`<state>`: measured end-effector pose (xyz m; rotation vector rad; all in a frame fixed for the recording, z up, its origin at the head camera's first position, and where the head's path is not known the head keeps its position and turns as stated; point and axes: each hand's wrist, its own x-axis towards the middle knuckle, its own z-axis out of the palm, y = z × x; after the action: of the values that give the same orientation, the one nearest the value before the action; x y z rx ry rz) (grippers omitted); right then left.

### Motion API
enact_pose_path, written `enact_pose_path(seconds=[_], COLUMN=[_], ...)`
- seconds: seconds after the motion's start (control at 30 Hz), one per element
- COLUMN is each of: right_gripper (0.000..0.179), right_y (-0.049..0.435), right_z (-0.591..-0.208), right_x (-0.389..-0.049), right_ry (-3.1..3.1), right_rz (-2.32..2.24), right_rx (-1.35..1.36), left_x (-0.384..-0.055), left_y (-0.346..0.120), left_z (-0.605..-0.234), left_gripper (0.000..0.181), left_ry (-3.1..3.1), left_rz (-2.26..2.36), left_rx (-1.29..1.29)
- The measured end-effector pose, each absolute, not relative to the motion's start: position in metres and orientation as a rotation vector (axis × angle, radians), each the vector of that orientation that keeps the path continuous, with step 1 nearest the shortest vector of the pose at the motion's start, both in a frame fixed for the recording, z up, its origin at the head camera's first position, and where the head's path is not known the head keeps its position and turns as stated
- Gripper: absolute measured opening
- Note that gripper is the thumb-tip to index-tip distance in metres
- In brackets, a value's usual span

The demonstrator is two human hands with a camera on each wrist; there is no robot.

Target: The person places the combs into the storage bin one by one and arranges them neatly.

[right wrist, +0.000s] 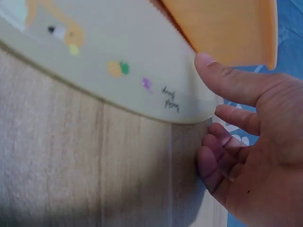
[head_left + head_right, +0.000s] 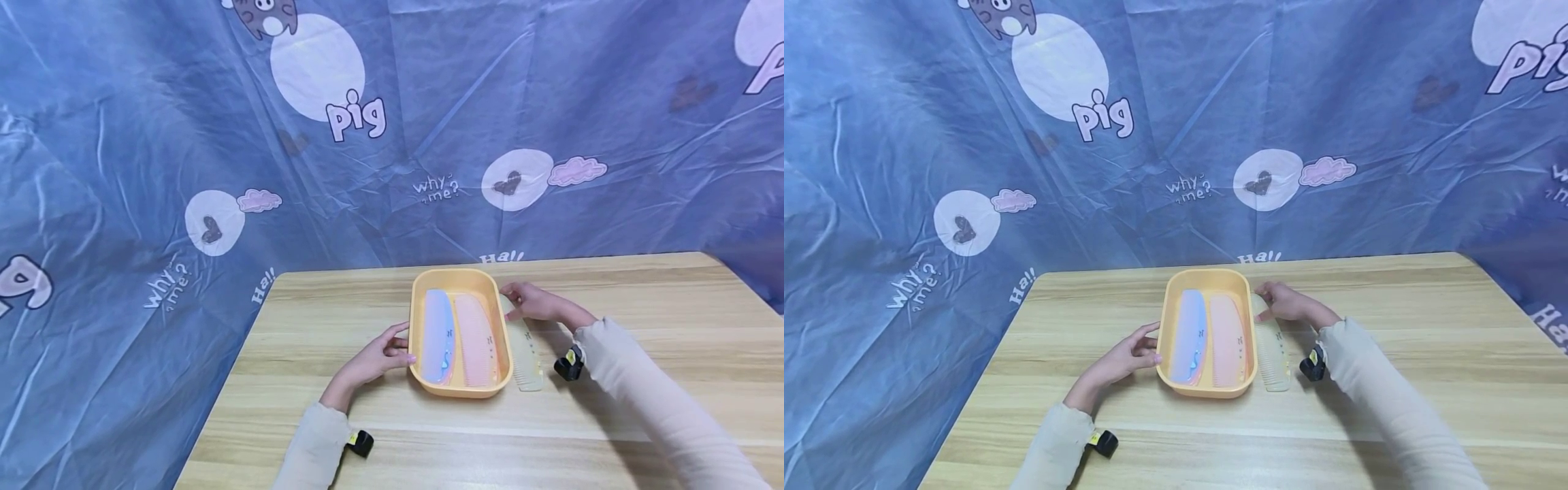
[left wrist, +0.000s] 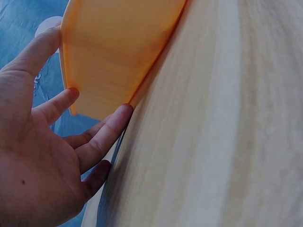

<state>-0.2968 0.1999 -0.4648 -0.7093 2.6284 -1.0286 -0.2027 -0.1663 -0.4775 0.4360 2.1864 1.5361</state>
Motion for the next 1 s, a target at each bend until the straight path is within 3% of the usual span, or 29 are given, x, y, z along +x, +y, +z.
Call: enact_pose_path(seconds=[1.0], right_gripper=[0.06], right_y=[0.2091], right_z=[-0.4577], right_x=[-0.2954], right_ry=[2.528], right_rz=[-1.038], right_rx=[-0.545], left_x=[-0.2036], left_y=[-0.1656], left_z=[-0.477], left_gripper=[0.074], left_ry=[2.218], left_rz=[1.512], left_rx=[0.422])
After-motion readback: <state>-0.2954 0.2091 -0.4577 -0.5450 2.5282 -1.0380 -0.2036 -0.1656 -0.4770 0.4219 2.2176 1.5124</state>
